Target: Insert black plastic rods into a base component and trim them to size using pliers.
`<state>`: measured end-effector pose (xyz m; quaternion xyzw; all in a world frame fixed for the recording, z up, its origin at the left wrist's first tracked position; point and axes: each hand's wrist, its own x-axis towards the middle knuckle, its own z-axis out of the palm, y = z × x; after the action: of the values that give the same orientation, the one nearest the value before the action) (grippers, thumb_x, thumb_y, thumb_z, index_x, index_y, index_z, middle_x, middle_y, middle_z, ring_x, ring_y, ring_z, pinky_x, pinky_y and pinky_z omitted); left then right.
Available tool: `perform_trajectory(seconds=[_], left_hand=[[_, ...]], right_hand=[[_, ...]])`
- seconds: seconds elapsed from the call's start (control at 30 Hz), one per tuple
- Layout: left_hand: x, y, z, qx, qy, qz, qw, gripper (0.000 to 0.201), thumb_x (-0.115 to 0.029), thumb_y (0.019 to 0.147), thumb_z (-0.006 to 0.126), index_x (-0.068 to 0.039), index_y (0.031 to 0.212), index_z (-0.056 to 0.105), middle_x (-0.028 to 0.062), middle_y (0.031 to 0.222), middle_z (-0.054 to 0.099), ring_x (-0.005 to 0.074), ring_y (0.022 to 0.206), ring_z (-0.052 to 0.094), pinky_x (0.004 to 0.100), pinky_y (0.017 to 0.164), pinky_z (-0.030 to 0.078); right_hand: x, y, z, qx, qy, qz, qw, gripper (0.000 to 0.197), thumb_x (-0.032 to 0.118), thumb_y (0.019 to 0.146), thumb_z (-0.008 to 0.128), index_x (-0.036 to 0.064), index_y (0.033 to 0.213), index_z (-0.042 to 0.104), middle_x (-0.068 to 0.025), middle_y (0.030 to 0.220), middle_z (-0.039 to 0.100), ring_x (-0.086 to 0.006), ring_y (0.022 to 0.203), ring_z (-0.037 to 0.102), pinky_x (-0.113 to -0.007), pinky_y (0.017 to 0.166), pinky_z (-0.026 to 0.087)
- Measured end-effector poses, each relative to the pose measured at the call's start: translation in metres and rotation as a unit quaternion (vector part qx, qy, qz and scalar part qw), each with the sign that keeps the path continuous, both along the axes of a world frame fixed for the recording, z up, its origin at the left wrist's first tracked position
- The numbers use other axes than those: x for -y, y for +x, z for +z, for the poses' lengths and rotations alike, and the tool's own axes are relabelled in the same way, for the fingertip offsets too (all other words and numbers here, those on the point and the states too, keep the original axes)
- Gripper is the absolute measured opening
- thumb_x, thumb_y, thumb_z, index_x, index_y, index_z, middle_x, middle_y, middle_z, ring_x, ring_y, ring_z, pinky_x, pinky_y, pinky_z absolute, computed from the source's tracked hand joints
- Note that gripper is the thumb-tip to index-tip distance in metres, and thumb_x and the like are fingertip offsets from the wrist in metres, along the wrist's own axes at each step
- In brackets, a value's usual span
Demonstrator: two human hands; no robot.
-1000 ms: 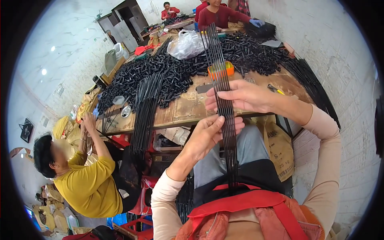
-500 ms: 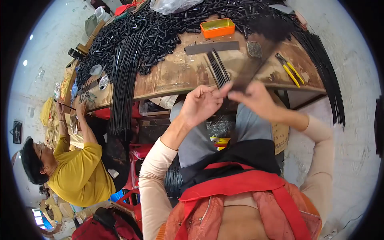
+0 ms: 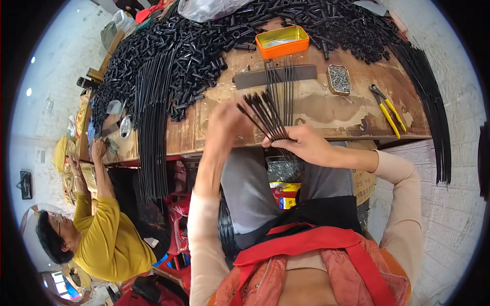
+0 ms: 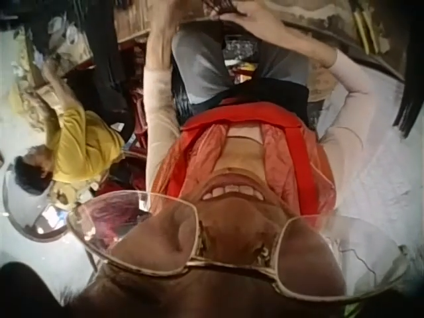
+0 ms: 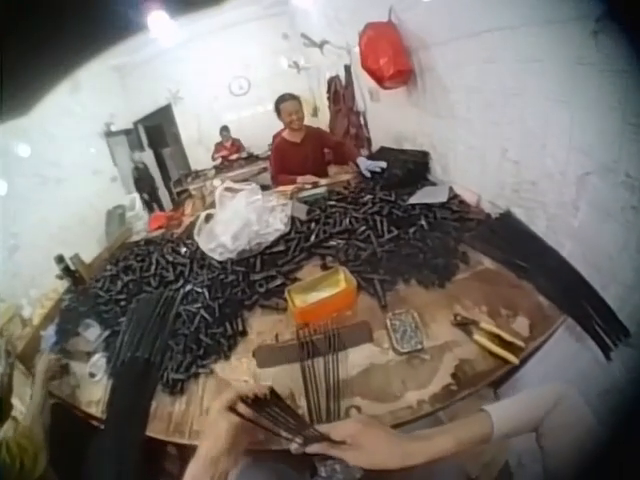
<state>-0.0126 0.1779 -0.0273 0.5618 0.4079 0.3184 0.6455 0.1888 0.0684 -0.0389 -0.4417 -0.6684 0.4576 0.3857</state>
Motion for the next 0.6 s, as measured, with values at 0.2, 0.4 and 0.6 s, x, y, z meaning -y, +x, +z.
perform_trajectory(seconds=[0.2,0.4,0.6], left_hand=[[0.083,-0.006,0.061,-0.113,0.240,-0.047,0.963,0.030,0.000,0.083,0.071,0.000,0.113,0.068,0.0021,0.096,0.069,0.0058,0.077,0.060,0.0206,0.070,0.050],[0.098,0.012,0.088,0.099,0.147,-0.017,0.984,0.027,0.005,0.087,0.065,0.000,0.113,0.069,0.0051,0.098,0.070,0.0040,0.078,0.062,0.0177,0.069,0.050],[0.096,0.009,0.088,0.134,0.152,0.002,0.979,0.028,0.005,0.084,0.067,-0.002,0.112,0.070,0.0015,0.096,0.071,-0.0005,0.068,0.052,0.0142,0.062,0.044]], right_hand=[[0.001,-0.008,-0.001,0.016,0.102,0.004,0.995,0.025,0.009,0.087,0.065,0.0045,0.112,0.066,-0.0196,0.096,0.066,-0.0334,0.086,0.067,-0.036,0.074,0.051],[0.002,-0.005,-0.018,0.071,0.118,0.000,0.990,0.024,0.010,0.085,0.067,0.0057,0.108,0.068,-0.0119,0.092,0.070,-0.0254,0.086,0.069,-0.033,0.080,0.052],[-0.015,0.030,0.032,0.182,0.194,-0.027,0.964,0.025,0.017,0.086,0.066,0.0013,0.105,0.065,-0.0150,0.100,0.065,-0.0304,0.103,0.060,-0.040,0.090,0.046]])
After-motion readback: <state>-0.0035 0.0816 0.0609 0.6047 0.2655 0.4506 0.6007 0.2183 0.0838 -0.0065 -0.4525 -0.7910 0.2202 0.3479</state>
